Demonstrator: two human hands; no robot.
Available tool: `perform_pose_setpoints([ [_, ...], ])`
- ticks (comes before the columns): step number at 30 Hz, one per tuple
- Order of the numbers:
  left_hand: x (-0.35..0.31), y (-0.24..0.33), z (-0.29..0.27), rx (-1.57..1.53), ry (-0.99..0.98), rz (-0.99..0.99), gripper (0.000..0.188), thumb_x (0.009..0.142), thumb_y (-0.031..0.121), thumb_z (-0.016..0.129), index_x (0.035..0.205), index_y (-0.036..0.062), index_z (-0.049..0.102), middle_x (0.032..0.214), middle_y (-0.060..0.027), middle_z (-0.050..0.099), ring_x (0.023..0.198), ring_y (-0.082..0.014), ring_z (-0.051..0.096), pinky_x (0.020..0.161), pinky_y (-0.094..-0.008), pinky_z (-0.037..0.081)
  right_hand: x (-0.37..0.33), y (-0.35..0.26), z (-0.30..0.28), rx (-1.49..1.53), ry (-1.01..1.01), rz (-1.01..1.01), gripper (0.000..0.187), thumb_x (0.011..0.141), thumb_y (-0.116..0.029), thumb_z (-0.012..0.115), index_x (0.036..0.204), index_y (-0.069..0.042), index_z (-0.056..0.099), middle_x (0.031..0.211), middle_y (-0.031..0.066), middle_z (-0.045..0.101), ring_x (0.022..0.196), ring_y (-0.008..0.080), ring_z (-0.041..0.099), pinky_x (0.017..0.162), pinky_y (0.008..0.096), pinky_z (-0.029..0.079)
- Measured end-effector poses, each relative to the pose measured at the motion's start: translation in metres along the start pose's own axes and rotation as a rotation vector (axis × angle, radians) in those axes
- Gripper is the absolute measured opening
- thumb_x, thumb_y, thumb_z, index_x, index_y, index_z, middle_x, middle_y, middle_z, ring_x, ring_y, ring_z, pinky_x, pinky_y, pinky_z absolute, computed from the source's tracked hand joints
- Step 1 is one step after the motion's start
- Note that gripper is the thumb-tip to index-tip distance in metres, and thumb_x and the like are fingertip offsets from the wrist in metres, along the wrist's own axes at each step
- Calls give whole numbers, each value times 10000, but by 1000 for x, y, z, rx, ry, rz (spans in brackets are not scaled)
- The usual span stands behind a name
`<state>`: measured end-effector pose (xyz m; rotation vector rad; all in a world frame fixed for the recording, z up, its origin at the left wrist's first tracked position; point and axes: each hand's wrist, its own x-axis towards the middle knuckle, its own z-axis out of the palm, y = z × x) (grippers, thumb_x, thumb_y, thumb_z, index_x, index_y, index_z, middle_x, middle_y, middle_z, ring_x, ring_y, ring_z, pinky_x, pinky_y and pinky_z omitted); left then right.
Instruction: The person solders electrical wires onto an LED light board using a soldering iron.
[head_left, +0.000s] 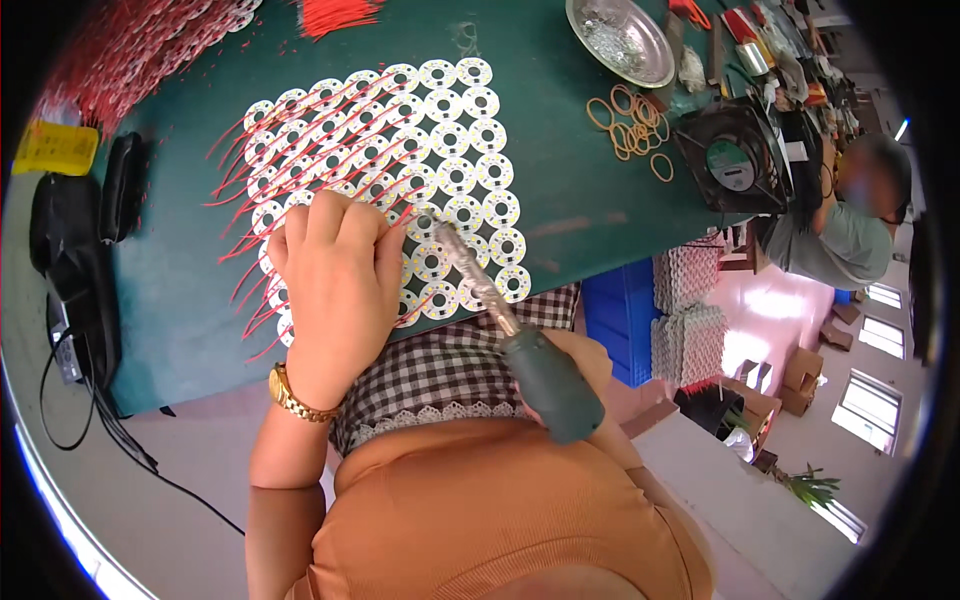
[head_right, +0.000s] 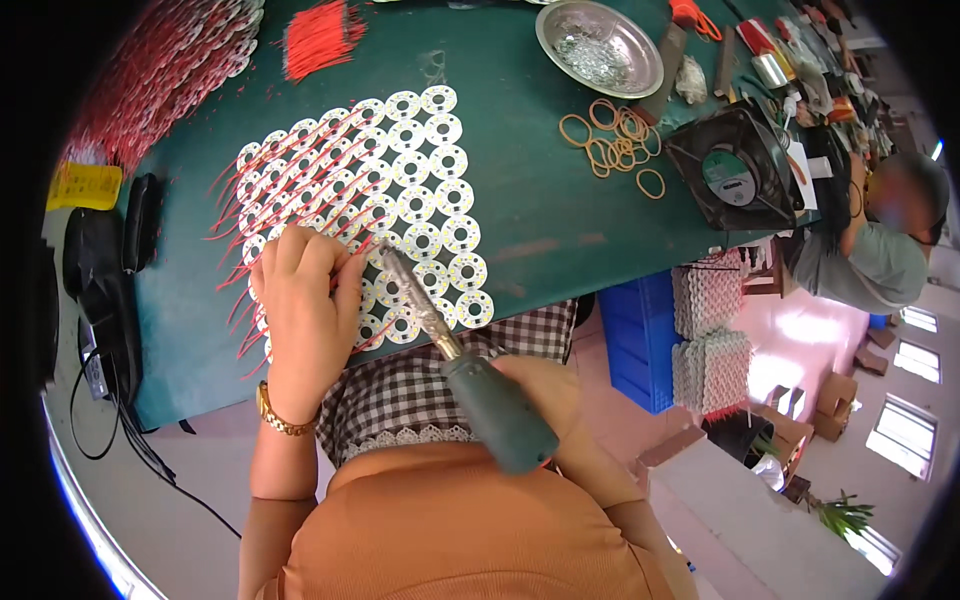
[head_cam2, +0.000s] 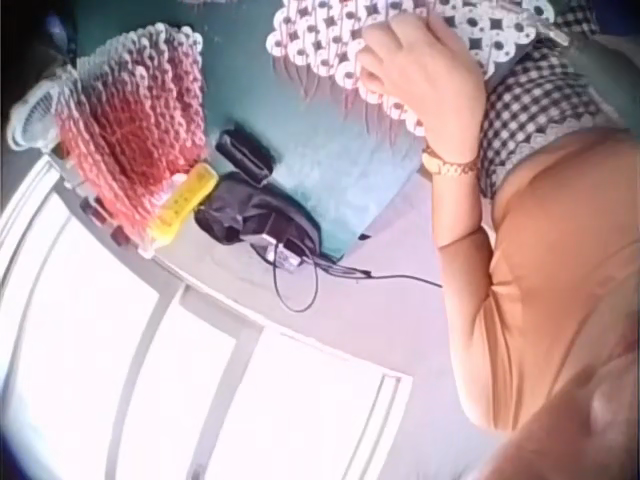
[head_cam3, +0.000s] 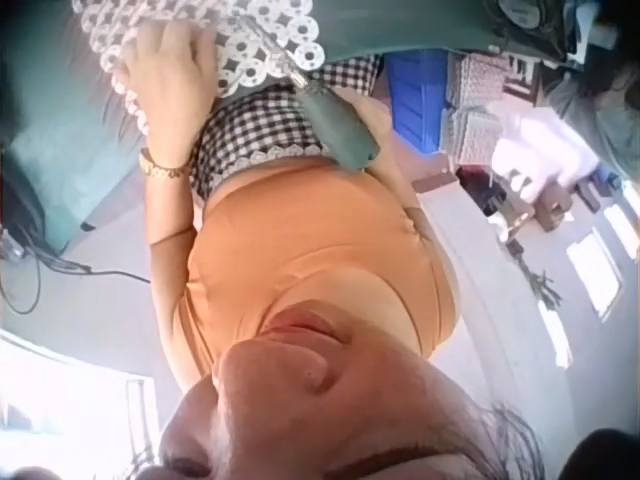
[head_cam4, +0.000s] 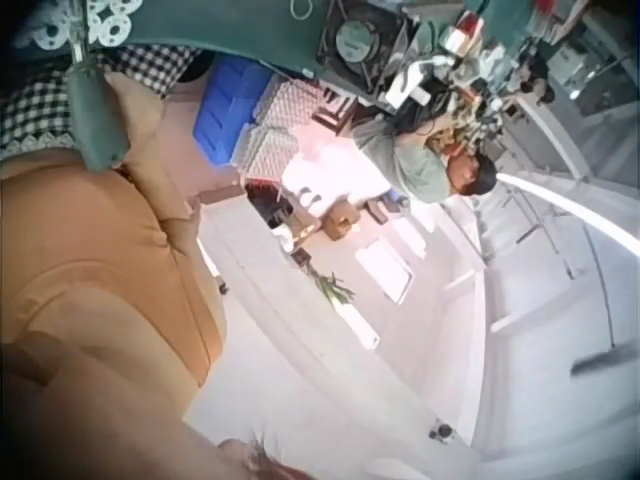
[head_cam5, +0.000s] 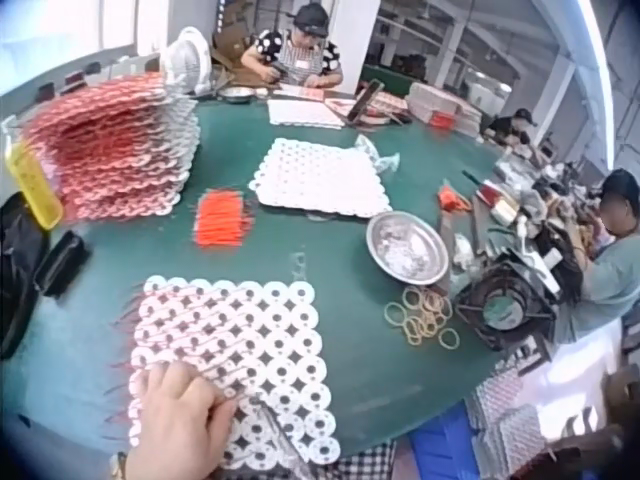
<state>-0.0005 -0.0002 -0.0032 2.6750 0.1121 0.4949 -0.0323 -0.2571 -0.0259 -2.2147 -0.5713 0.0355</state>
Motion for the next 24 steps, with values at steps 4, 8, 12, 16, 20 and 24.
perform_pose_setpoints([
  [4, -2, -1, 1, -17, 5, -6, 145, 819, 145, 740, 813, 105, 601, 861, -57, 534, 847, -273, 498, 800, -423, 330, 19, -36, -13, 905, -52, 1128, 94, 762, -205, 720, 781, -124, 678, 586, 19, 586, 522, 162, 558, 514, 317, 452],
  [8, 0, -2, -4, -29, 25, 10, 145, 811, 131, 750, 796, 100, 609, 808, -40, 546, 776, -254, 504, 758, -405, 356, 11, -31, -7, 344, -53, 531, 96, 813, -150, 663, 844, -59, 656, 709, 42, 603, 588, 120, 525, 535, 269, 417],
  [12, 4, -7, -18, -277, 57, -116, 126, 785, 100, 777, 780, 82, 652, 748, -28, 595, 715, -220, 531, 705, -364, 394, 4, -18, -12, 585, -22, 603, 134, 832, -120, 625, 913, -13, 630, 756, 52, 602, 624, 135, 531, 553, 279, 423],
  [16, 4, 0, -32, -376, 99, -123, 107, 736, 54, 819, 799, 64, 733, 766, -30, 693, 774, -170, 598, 731, -306, 448, -2, -12, -6, 276, 13, 29, 148, 830, -112, 606, 947, -20, 610, 776, 58, 609, 619, 149, 532, 558, 299, 433],
  [20, 2, 5, -21, -520, 70, -202, 112, 740, 66, 824, 799, 63, 729, 784, -22, 695, 778, -172, 593, 720, -307, 449, -8, -18, -15, 354, -41, 225, 85, 806, -96, 589, 882, -60, 601, 745, 46, 588, 605, 142, 526, 569, 298, 437],
  [24, 1, 10, -7, -386, 38, -249, 116, 781, 107, 803, 794, 73, 693, 749, -5, 639, 753, -178, 547, 727, -331, 409, -5, -34, -26, 474, -56, 418, 40, 778, -85, 599, 815, -97, 603, 691, 23, 557, 576, 135, 509, 573, 289, 432],
])
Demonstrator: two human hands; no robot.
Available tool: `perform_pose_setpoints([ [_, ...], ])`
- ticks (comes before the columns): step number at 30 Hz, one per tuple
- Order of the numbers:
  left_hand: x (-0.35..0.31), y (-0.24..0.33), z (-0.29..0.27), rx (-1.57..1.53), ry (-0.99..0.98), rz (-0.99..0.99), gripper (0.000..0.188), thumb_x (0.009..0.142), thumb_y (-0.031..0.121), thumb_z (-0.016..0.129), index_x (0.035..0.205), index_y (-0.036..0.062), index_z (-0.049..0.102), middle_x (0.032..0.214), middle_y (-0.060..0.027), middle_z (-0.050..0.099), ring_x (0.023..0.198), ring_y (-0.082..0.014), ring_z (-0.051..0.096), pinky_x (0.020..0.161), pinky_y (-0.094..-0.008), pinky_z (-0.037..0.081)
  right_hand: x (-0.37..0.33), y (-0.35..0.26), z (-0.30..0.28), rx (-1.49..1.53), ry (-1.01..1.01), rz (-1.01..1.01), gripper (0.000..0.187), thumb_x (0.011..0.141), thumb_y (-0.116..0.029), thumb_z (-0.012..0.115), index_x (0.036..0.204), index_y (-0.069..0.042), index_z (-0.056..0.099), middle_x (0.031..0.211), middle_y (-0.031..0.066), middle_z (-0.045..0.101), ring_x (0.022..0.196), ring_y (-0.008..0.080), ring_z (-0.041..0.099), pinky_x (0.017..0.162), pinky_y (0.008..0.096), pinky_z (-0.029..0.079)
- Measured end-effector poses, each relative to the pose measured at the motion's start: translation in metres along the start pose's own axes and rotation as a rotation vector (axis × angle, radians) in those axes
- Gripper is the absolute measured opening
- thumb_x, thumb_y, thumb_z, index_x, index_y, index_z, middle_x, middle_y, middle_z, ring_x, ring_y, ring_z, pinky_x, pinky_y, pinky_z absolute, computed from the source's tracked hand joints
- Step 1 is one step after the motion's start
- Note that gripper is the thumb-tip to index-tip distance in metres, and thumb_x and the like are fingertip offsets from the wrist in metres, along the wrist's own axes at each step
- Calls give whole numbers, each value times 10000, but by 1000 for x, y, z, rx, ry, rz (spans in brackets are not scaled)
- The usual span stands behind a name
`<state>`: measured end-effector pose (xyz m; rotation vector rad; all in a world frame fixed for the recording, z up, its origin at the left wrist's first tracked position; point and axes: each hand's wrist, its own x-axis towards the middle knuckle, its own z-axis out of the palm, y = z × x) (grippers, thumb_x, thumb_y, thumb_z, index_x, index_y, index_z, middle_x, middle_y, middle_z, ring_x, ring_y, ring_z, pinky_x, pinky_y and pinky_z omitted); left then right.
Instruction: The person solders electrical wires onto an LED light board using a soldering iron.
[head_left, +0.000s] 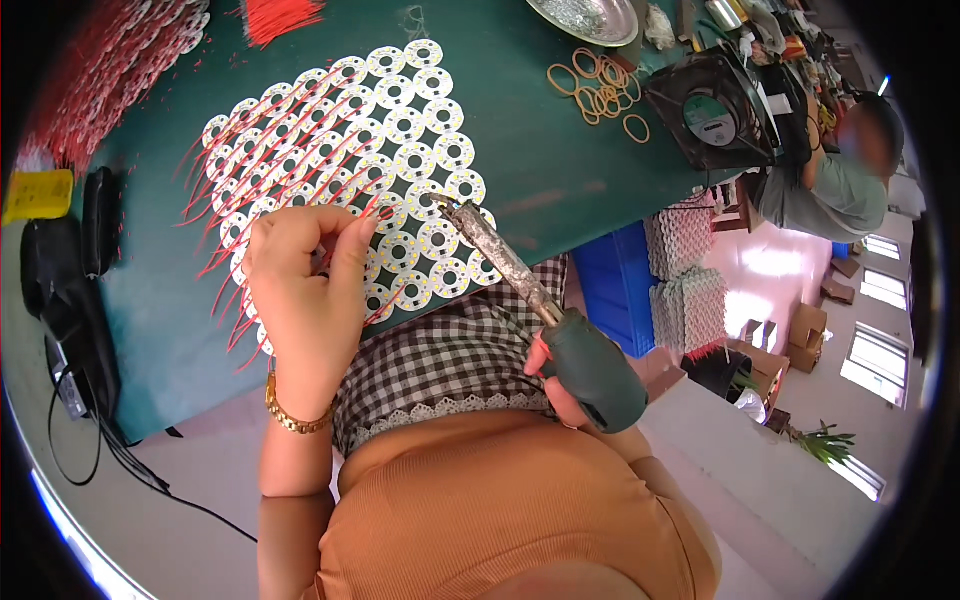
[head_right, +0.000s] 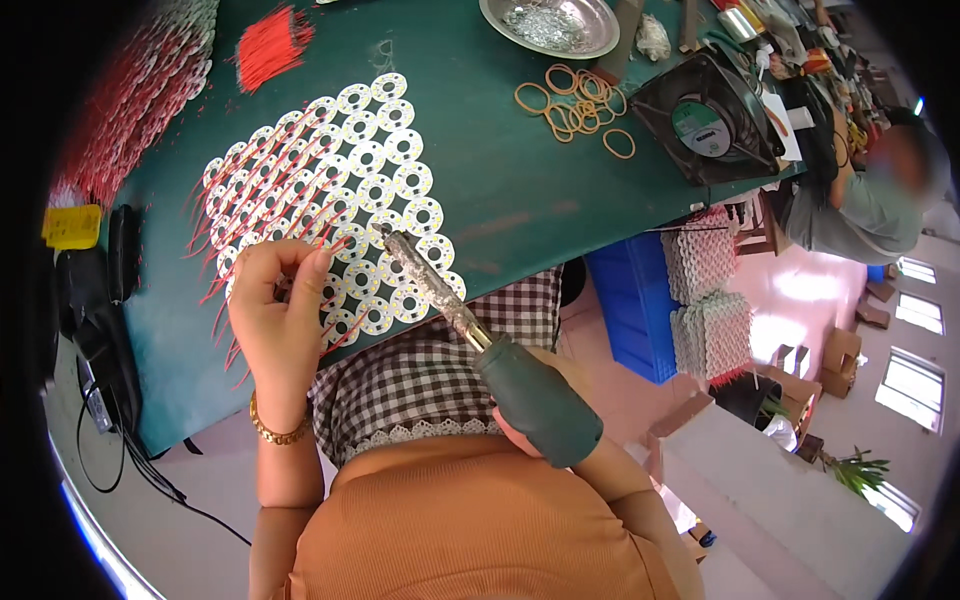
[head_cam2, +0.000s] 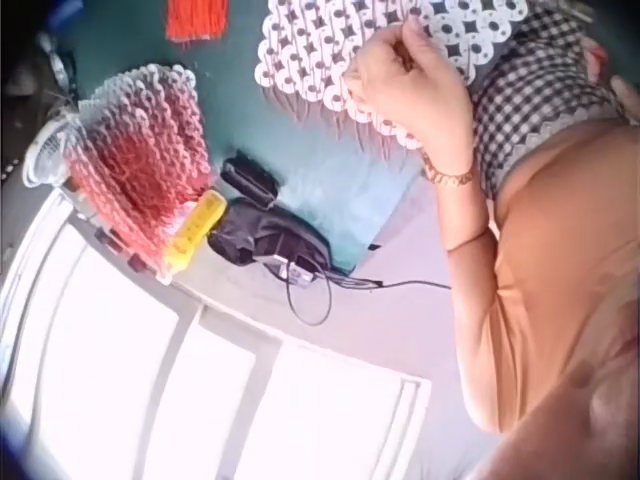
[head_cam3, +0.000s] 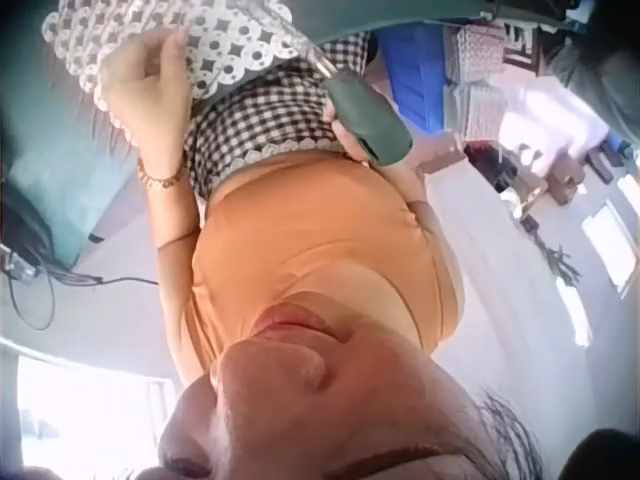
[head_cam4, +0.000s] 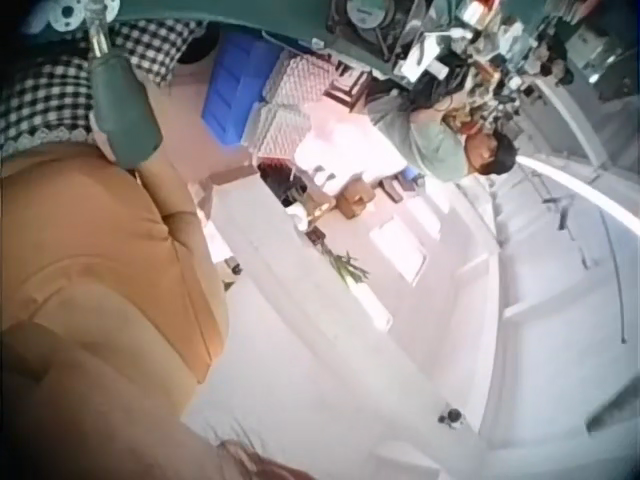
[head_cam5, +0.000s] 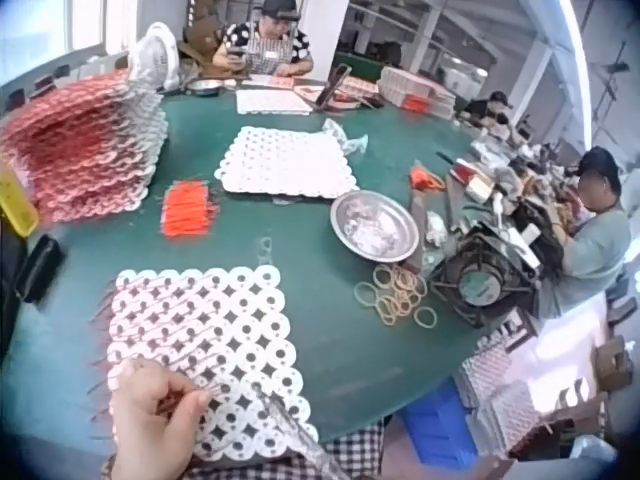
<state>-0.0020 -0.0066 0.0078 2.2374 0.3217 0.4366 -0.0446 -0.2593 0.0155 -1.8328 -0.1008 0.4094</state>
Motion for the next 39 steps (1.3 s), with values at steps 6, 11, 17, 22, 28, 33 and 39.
perform_pose_setpoints([
  [6, -2, -4, 7, 169, -45, 113, 125, 837, 151, 748, 794, 121, 635, 717, 9, 567, 840, -210, 501, 827, -393, 307, 20, -31, 2, 266, 52, 959, 131, 812, -141, 692, 910, -64, 652, 725, 5, 598, 596, 121, 555, 534, 268, 456],
  [11, -2, -5, 7, 223, -51, 153, 158, 840, 152, 742, 777, 120, 601, 707, 6, 533, 838, -224, 495, 800, -394, 298, 5, 17, -3, 7, -143, 519, 304, 805, -206, 751, 1045, -35, 676, 816, 40, 680, 667, 164, 651, 569, 291, 526],
  [17, -2, -6, 8, 225, -53, 175, 163, 836, 143, 743, 772, 115, 595, 710, -1, 525, 837, -229, 491, 793, -394, 296, -12, 57, 0, -296, -111, -113, 439, 708, -252, 800, 1060, -35, 654, 819, 85, 705, 682, 263, 689, 618, 352, 554],
  [22, -2, -5, 7, 245, -64, 179, 163, 837, 145, 740, 773, 111, 594, 720, -5, 523, 841, -232, 492, 794, -393, 299, -15, 71, 7, -161, -73, -110, 398, 714, -230, 795, 1026, -32, 648, 797, 106, 693, 662, 268, 684, 594, 353, 546],
  [28, -2, -5, 6, 262, -68, 172, 154, 828, 134, 736, 776, 112, 593, 732, -9, 528, 845, -237, 495, 800, -397, 304, -14, 54, 1, -164, -121, 164, 357, 719, -200, 788, 1004, -38, 649, 768, 96, 676, 652, 265, 680, 579, 349, 534],
  [33, -4, -6, 8, 273, -53, 196, 155, 823, 130, 739, 775, 112, 593, 738, -10, 532, 844, -242, 495, 798, -404, 307, -10, 41, -4, 67, -76, 484, 392, 682, -223, 813, 997, -47, 658, 769, 80, 671, 639, 249, 664, 572, 333, 523],
  [39, -4, -6, 10, 278, -46, 210, 152, 820, 126, 742, 778, 111, 597, 744, -15, 535, 852, -245, 495, 796, -405, 309, -1, 42, -2, 160, -41, 562, 424, 652, -248, 833, 990, -54, 666, 771, 66, 666, 629, 234, 650, 569, 320, 513],
])
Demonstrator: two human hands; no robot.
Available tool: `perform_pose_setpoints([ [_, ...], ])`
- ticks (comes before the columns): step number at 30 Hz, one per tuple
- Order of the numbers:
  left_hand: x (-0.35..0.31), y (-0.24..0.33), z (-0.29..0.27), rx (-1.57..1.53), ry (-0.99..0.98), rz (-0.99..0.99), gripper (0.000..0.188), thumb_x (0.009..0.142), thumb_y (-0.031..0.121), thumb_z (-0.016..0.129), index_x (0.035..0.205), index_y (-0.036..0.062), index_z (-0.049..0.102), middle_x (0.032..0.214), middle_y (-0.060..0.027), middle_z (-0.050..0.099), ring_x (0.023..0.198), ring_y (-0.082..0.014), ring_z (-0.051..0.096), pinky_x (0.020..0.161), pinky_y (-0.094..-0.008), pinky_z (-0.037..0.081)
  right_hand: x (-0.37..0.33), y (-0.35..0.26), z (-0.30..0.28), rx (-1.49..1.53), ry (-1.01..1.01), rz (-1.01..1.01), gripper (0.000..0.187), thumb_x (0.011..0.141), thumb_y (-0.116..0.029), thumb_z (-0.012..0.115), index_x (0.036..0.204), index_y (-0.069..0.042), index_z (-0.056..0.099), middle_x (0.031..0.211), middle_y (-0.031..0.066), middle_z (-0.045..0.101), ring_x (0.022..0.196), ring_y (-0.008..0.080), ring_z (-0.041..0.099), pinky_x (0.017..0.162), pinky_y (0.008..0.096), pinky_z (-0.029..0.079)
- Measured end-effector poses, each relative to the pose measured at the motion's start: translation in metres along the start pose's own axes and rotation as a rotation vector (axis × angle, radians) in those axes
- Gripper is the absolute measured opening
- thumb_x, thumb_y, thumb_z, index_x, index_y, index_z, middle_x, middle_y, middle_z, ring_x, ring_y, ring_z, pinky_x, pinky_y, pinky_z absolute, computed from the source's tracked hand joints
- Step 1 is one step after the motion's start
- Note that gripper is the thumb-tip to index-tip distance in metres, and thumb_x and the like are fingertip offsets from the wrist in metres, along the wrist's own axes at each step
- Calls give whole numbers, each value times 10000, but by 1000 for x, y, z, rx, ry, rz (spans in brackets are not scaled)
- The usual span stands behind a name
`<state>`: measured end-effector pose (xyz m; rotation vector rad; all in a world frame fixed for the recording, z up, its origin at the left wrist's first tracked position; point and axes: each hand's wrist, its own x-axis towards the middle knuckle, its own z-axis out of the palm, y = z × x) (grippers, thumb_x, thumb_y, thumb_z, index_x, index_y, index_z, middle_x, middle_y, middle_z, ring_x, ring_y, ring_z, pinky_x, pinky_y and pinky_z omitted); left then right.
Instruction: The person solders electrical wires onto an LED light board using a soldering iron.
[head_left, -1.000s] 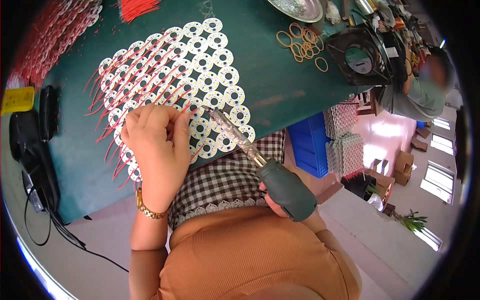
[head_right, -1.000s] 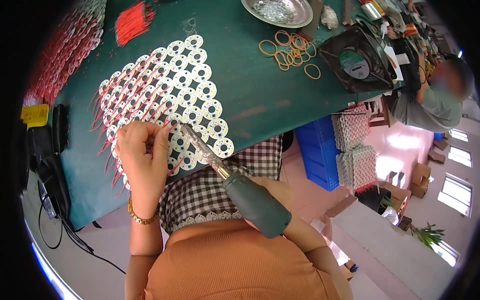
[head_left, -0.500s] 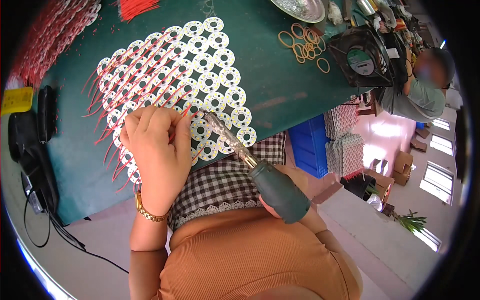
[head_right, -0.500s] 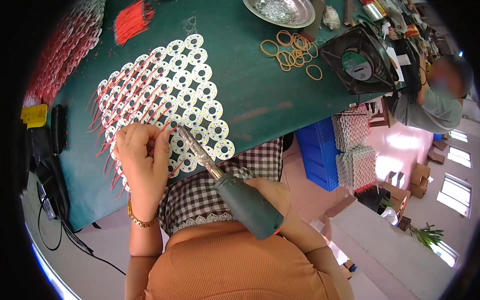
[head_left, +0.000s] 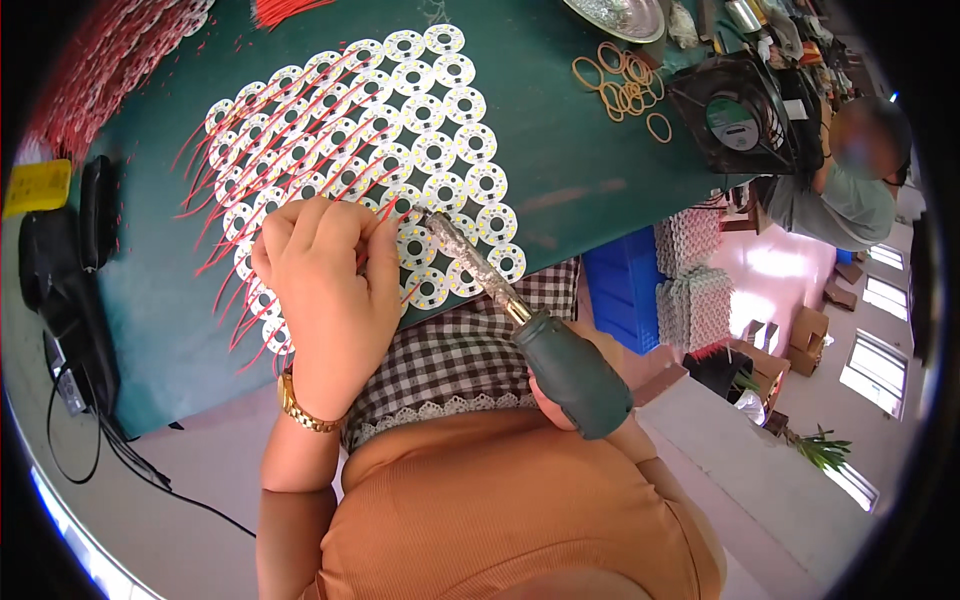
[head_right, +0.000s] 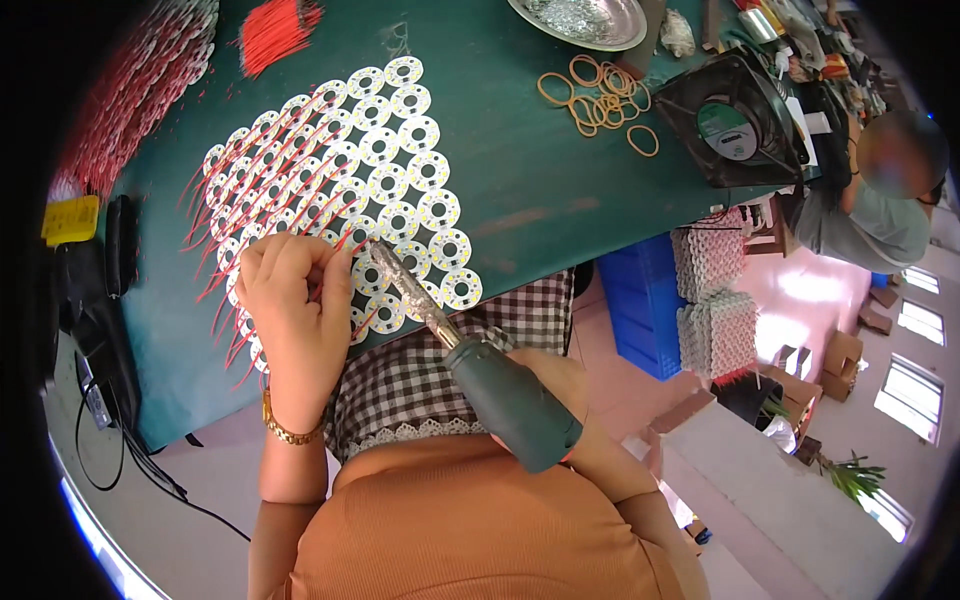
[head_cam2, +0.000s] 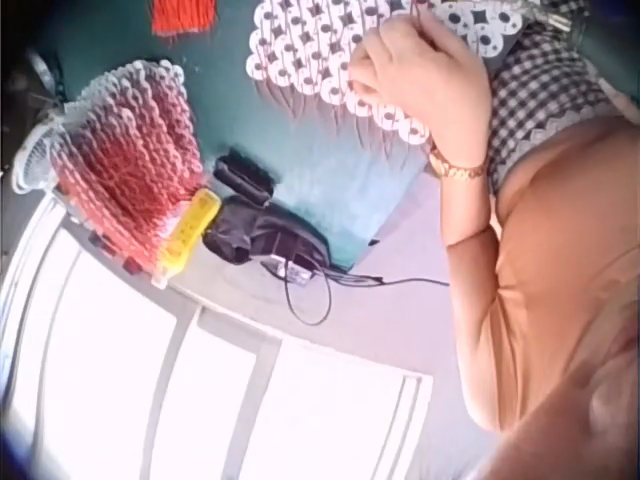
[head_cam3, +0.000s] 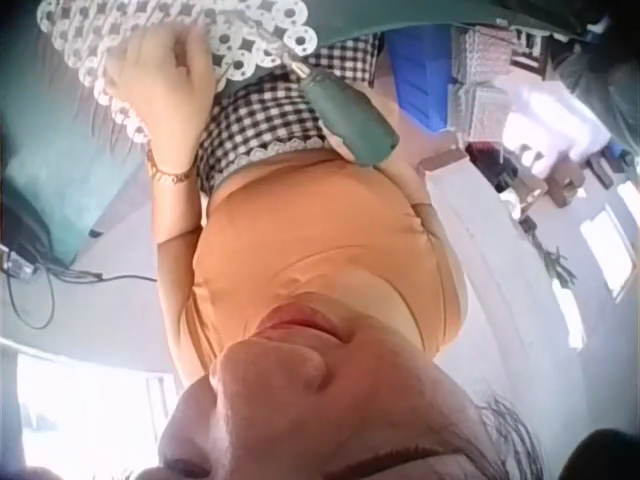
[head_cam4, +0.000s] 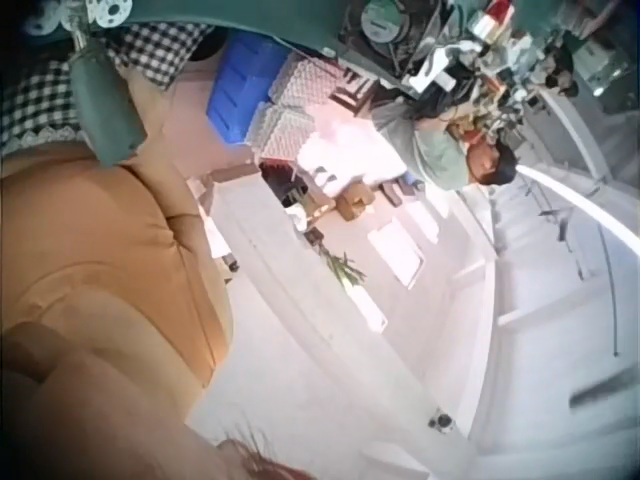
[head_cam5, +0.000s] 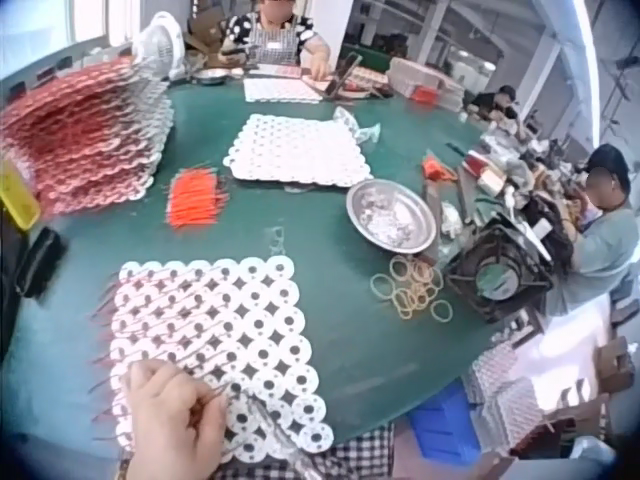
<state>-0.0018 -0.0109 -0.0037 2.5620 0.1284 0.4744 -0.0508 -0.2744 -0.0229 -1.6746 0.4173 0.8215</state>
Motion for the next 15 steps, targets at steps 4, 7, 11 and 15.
perform_pose_setpoints([
  [4, 0, 0, -2, 11, -7, 0, 141, 825, 130, 740, 788, 107, 605, 771, -24, 558, 874, -256, 507, 807, -408, 314, 8, 4, 0, -605, 60, -942, 408, 675, -257, 811, 991, -45, 663, 773, 69, 665, 641, 238, 653, 583, 336, 518],
  [7, 0, -1, -3, 11, -17, 3, 130, 829, 135, 738, 803, 104, 615, 803, -34, 585, 894, -265, 516, 820, -416, 321, 1, -19, 11, -448, 67, -699, 328, 701, -269, 785, 910, -60, 644, 722, 56, 627, 593, 221, 602, 546, 338, 479],
  [11, -2, -1, -3, 15, -11, 10, 121, 834, 137, 733, 813, 99, 621, 820, -42, 600, 901, -271, 519, 825, -423, 327, -19, -53, 19, -129, 81, -221, 239, 752, -291, 733, 750, -90, 604, 619, 29, 551, 497, 186, 500, 472, 342, 402],
  [15, -3, 0, -7, 19, -40, 2, 113, 827, 135, 738, 816, 87, 637, 835, -51, 619, 918, -273, 531, 849, -432, 337, -21, -95, 37, 189, 93, 263, 312, 804, -314, 680, 590, -120, 564, 517, 3, 476, 401, 151, 398, 398, 347, 325],
])
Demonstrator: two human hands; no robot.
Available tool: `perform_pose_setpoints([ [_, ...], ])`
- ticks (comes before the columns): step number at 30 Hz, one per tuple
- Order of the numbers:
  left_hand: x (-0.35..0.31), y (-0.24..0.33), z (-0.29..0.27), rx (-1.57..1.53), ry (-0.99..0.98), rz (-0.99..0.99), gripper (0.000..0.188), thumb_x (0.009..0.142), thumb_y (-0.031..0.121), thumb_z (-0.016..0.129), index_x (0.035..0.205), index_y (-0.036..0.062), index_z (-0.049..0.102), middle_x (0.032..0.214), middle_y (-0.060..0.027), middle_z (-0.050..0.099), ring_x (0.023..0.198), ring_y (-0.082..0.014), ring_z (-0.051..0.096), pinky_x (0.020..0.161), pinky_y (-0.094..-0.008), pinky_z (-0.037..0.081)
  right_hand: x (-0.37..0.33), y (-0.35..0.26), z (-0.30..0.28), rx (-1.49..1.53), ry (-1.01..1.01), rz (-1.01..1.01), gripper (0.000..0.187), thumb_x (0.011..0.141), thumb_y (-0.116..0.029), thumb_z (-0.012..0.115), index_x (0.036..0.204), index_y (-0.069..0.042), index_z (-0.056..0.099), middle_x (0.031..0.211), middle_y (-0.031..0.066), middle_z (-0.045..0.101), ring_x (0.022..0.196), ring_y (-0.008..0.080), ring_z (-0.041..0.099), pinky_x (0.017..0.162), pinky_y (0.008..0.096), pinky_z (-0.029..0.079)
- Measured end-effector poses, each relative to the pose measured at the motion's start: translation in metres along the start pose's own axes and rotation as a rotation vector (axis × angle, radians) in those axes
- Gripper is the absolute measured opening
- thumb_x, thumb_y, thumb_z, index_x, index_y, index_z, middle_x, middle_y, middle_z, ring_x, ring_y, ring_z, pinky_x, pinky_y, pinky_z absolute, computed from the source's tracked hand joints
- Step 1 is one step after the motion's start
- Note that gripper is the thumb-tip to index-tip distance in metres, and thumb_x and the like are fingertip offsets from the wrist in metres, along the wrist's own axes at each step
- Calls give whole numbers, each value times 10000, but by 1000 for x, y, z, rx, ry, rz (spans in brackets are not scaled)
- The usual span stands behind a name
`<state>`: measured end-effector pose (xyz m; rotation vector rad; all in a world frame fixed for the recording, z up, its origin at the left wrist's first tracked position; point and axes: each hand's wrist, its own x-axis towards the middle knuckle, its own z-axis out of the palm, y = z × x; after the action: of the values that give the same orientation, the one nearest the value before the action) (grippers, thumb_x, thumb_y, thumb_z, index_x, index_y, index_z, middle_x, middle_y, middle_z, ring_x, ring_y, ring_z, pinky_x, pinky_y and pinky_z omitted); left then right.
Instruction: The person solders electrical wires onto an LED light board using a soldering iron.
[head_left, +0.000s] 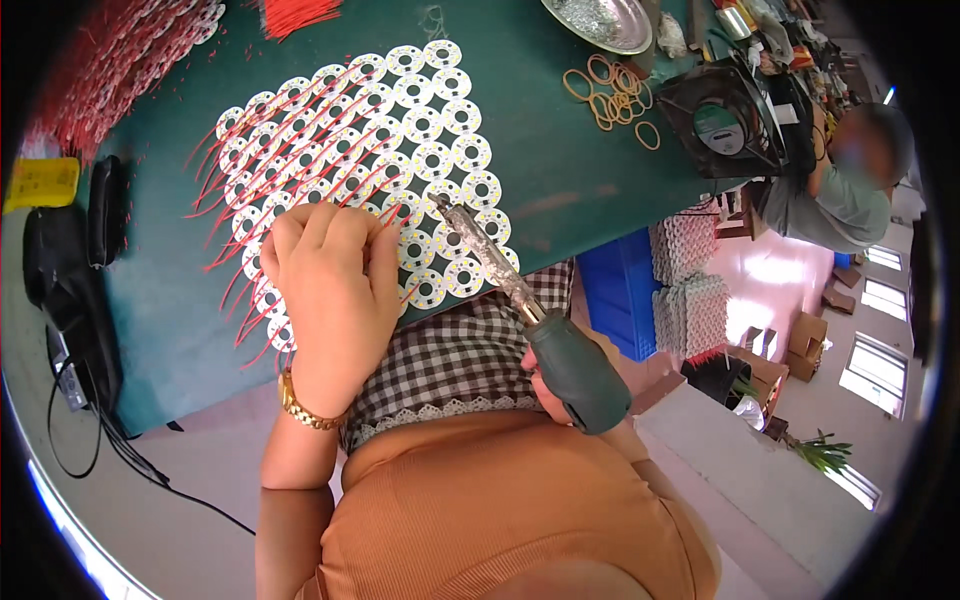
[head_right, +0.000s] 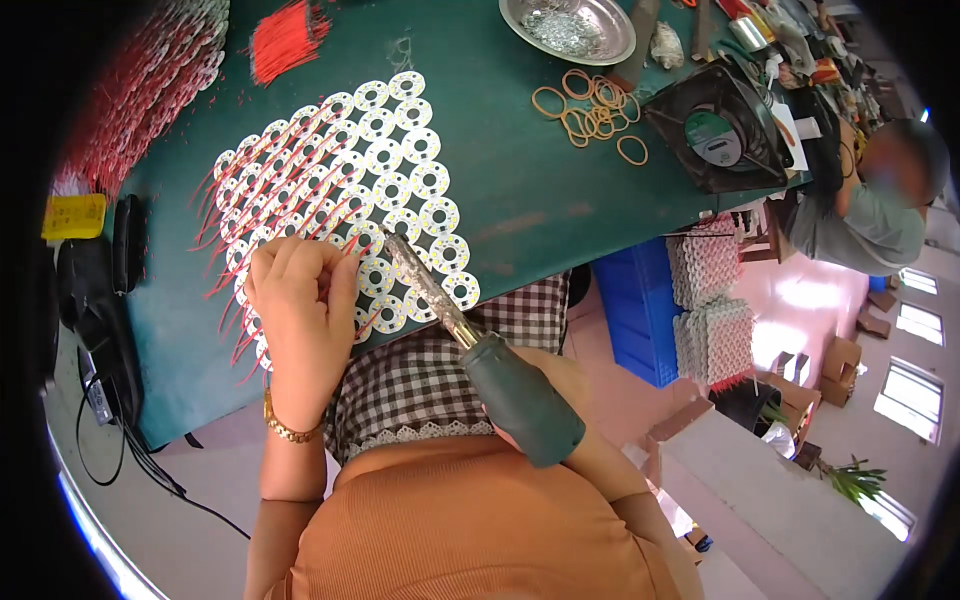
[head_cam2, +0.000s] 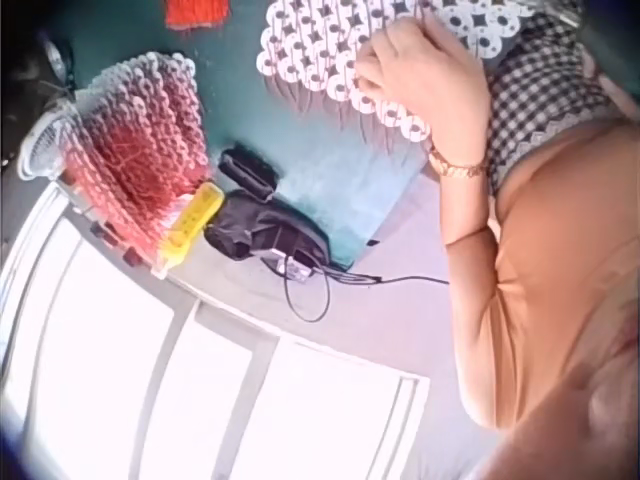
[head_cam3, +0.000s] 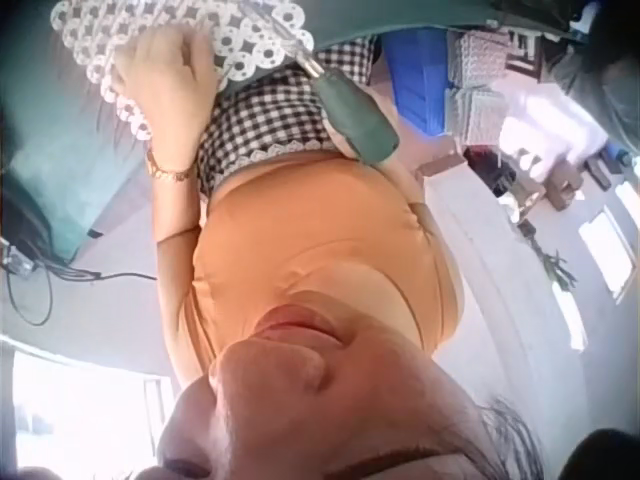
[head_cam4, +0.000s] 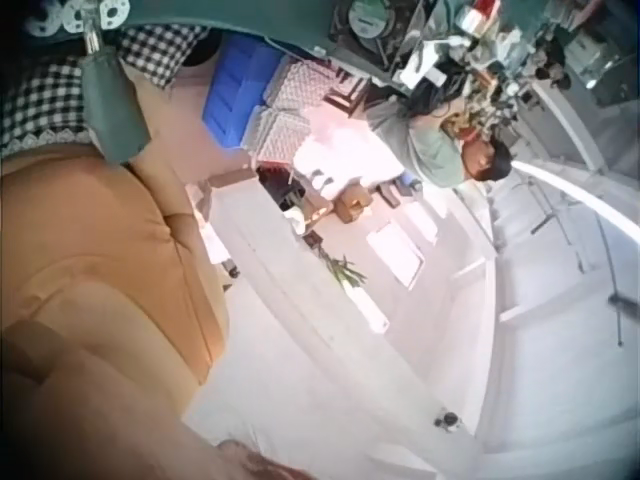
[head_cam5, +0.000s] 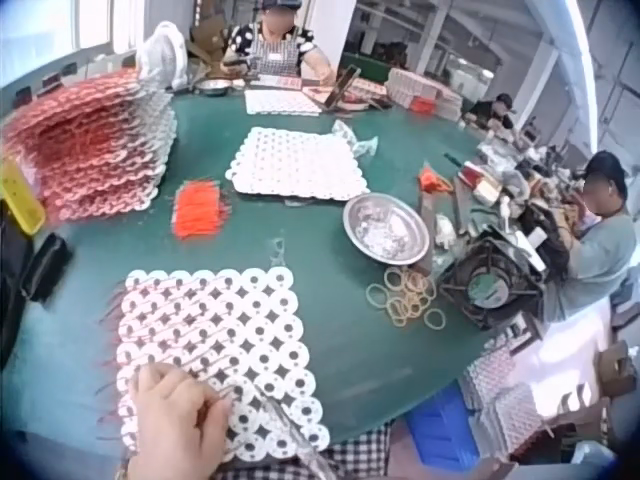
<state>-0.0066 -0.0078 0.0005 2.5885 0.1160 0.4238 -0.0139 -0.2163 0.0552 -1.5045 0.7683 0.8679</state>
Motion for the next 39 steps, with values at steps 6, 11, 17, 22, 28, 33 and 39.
perform_pose_setpoints([
  [6, -6, -1, -39, -247, -60, -150, 96, 792, 76, 756, 796, 44, 666, 778, -68, 641, 792, -244, 574, 778, -373, 425, 21, 18, -14, 130, -31, 188, 275, 767, -231, 694, 554, -144, 544, 485, -24, 431, 386, 126, 349, 396, 328, 289],
  [11, -6, 10, -37, -288, 71, -105, 100, 756, 26, 741, 783, 68, 654, 748, -23, 623, 806, -229, 566, 792, -360, 414, 10, 38, -7, 44, 215, -37, 369, 715, -262, 727, 504, -184, 433, 489, -35, 405, 406, 146, 322, 425, 348, 298],
  [17, -10, -2, -2, -107, 24, 40, 138, 701, 58, 760, 732, 140, 653, 701, 43, 582, 845, -200, 554, 839, -406, 337, 37, 90, -48, -582, 26, -469, 202, 771, -160, 754, 919, -101, 629, 702, 6, 614, 606, 147, 577, 558, 294, 474],
  [22, -9, -1, -4, -136, 6, -17, 158, 686, 44, 754, 707, 144, 633, 700, 41, 575, 838, -196, 551, 818, -395, 338, 34, 90, -58, -673, -21, -830, 361, 710, -125, 801, 1049, -66, 694, 782, 43, 697, 677, 191, 674, 617, 301, 540],
  [28, -9, -4, 1, -147, 33, 6, 168, 680, 39, 751, 697, 146, 622, 681, 36, 543, 811, -198, 539, 781, -386, 337, 39, 90, -62, -826, -2, -1044, 413, 650, -177, 841, 1020, -68, 693, 787, 59, 710, 684, 232, 692, 625, 313, 547],
  [33, -8, -4, 1, -111, 31, 12, 171, 683, 39, 749, 690, 145, 615, 679, 34, 536, 800, -195, 532, 758, -377, 329, 41, 86, -61, -852, -26, -1055, 425, 629, -231, 851, 986, -74, 685, 768, 75, 702, 665, 267, 691, 617, 326, 550],
  [39, -8, -2, 1, -100, 33, 12, 164, 687, 48, 751, 692, 144, 617, 677, 33, 533, 800, -196, 531, 756, -377, 329, 52, 100, -71, -788, -72, -1022, 467, 619, -281, 854, 980, -56, 660, 757, 94, 694, 649, 268, 688, 598, 338, 542],
])
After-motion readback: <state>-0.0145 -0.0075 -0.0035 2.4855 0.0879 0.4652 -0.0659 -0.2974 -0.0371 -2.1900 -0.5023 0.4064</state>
